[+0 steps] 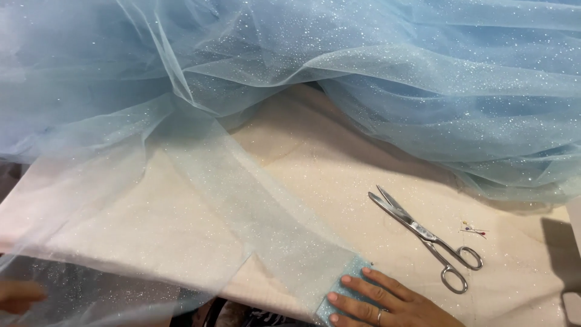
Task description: Folding, pinning, and cutting small square pieces from a strip of blue glittery tulle fabric.
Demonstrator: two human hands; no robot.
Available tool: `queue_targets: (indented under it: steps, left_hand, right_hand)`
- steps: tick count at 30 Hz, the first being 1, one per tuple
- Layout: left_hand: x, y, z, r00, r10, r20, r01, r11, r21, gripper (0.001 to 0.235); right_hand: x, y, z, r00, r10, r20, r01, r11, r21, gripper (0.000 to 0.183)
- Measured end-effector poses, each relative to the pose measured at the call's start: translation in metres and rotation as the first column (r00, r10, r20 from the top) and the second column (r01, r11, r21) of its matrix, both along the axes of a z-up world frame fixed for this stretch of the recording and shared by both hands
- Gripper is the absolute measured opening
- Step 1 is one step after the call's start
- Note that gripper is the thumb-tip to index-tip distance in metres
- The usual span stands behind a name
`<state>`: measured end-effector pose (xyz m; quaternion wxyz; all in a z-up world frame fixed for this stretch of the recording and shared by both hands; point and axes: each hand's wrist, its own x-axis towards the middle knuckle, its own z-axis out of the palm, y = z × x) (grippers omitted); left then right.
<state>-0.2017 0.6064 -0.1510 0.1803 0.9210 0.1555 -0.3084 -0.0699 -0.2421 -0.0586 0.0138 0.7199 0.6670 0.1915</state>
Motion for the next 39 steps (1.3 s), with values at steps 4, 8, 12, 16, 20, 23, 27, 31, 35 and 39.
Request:
queue_targets:
  steps: [4, 8, 12, 16, 20, 23, 27, 31, 35, 39]
  left_hand:
    - [0.038, -0.086, -0.011, 0.921, 0.018, -0.389, -0.017, 1.000, 0.005, 0.051]
    - [0.099, -0.365, 0.139, 0.986, -0.161, -0.047, 0.153, 0.978, -0.144, 0.053]
    - [0.124, -0.493, 0.176, 0.700, -0.472, 0.536, 0.602, 0.794, -0.087, 0.062]
    - [0.160, -0.502, 0.107, 0.561, -0.616, 0.554, 0.638, 0.747, 0.185, 0.082]
    - [0.185, -0.487, 0.107, 0.396, -0.775, 0.493, 0.323, 0.620, 0.715, 0.094]
    - [0.200, -0.472, 0.138, 0.746, -0.521, 0.416, 0.415, 0.851, 0.322, 0.090]
    - [0.222, -0.449, 0.165, 0.913, -0.248, 0.323, 0.191, 0.961, 0.200, 0.097]
    - [0.250, -0.419, 0.159, 0.874, -0.208, 0.439, 0.127, 0.970, 0.206, 0.101]
    - [0.254, -0.419, 0.171, 0.798, 0.041, 0.602, -0.058, 0.998, 0.008, 0.091]
    - [0.266, -0.375, 0.138, 0.669, -0.080, 0.739, -0.007, 0.993, 0.114, 0.080]
  right_hand:
    - [-0.003, -0.001, 0.009, 0.997, 0.015, -0.080, -0.015, 1.000, 0.006, 0.056]
    - [-0.008, -0.005, 0.009, 0.994, 0.005, -0.110, -0.004, 1.000, 0.015, 0.050]
    - [-0.014, -0.012, 0.012, 0.973, -0.010, -0.231, 0.007, 1.000, -0.013, 0.048]
    - [-0.018, -0.016, 0.003, 0.968, -0.016, -0.252, 0.017, 1.000, 0.000, 0.043]
    - [-0.023, -0.012, 0.003, 0.941, -0.027, -0.337, 0.045, 0.998, 0.045, 0.042]
    - [-0.024, -0.010, 0.003, 0.944, -0.051, -0.326, 0.079, 0.994, 0.073, 0.041]
    - [-0.027, -0.012, 0.003, 0.944, -0.095, -0.315, 0.108, 0.994, 0.023, 0.054]
    - [-0.028, -0.013, 0.003, 0.950, -0.131, -0.283, 0.142, 0.990, 0.021, 0.058]
    - [-0.029, -0.014, 0.003, 0.942, -0.146, -0.301, 0.144, 0.989, -0.029, 0.067]
    - [-0.030, -0.013, 0.003, 0.937, -0.148, -0.316, 0.156, 0.988, -0.002, 0.061]
